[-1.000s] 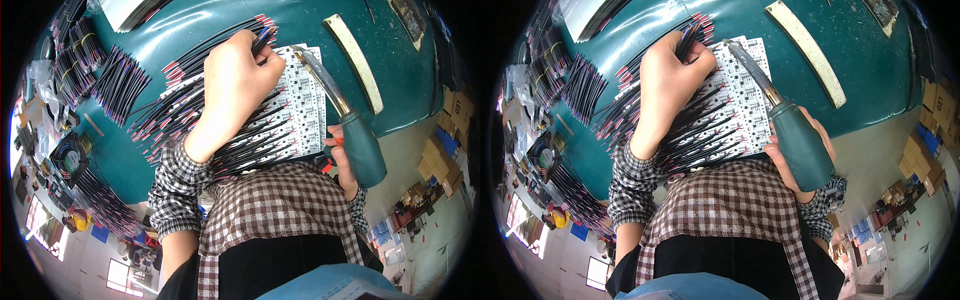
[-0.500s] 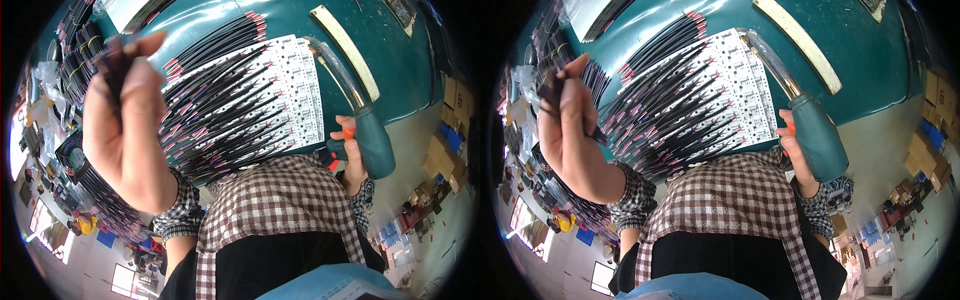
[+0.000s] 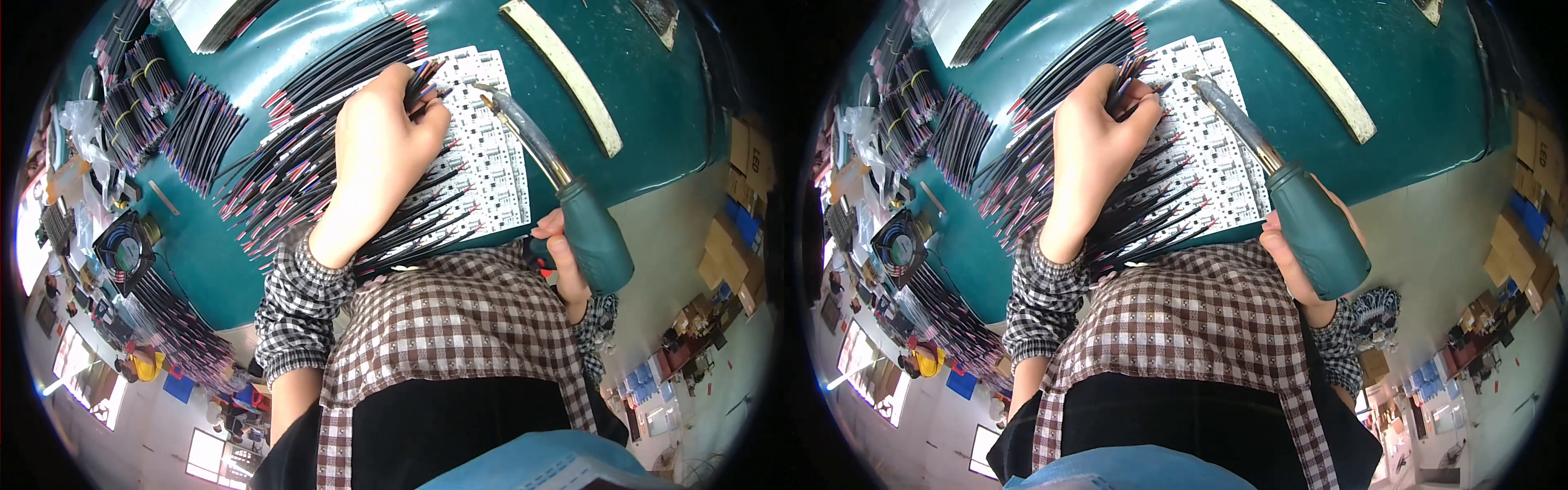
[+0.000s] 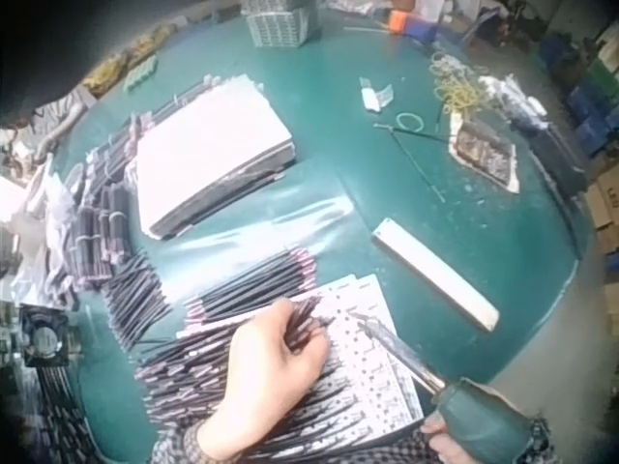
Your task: The person inserts bundles of wires into connectors on a circuit board using a handheld soldering iron.
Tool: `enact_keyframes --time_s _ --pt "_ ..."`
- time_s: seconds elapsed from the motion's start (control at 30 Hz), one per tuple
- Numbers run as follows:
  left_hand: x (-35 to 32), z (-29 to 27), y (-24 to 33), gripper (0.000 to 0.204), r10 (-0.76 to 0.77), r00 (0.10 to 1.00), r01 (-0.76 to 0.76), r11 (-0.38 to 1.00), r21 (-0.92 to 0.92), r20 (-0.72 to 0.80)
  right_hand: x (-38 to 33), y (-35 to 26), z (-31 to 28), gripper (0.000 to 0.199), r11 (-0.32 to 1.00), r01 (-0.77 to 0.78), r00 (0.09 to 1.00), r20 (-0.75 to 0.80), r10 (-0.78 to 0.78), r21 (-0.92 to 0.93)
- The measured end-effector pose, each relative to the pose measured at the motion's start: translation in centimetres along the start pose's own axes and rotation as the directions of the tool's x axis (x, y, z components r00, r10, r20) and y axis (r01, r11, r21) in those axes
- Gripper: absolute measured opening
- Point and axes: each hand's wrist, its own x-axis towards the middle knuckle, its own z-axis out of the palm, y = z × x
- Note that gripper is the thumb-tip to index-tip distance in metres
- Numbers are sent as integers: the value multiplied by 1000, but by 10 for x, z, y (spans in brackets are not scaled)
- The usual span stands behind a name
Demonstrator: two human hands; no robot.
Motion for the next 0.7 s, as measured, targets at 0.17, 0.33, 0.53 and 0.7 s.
enact_keyframes --time_s 0.17,0.33,0.53,0.7 --pt "0 -1 -1 18 7 1000 -7 1000 18 -4 8 -16 10 63 992 -81 996 -28 79 -101" --pt "-1 -2 2 17 4 1000 -3 999 42 -16 8 -17 14 63 993 -100 995 -13 99 -70" --pt "-1 -2 1 18 -3 1000 3 1000 3 -17 9 -19 14 63 990 -107 994 -11 106 -94" --pt "-1 -2 2 18 -11 1000 11 1000 7 -7 13 -20 15 61 985 -84 996 10 86 -153"
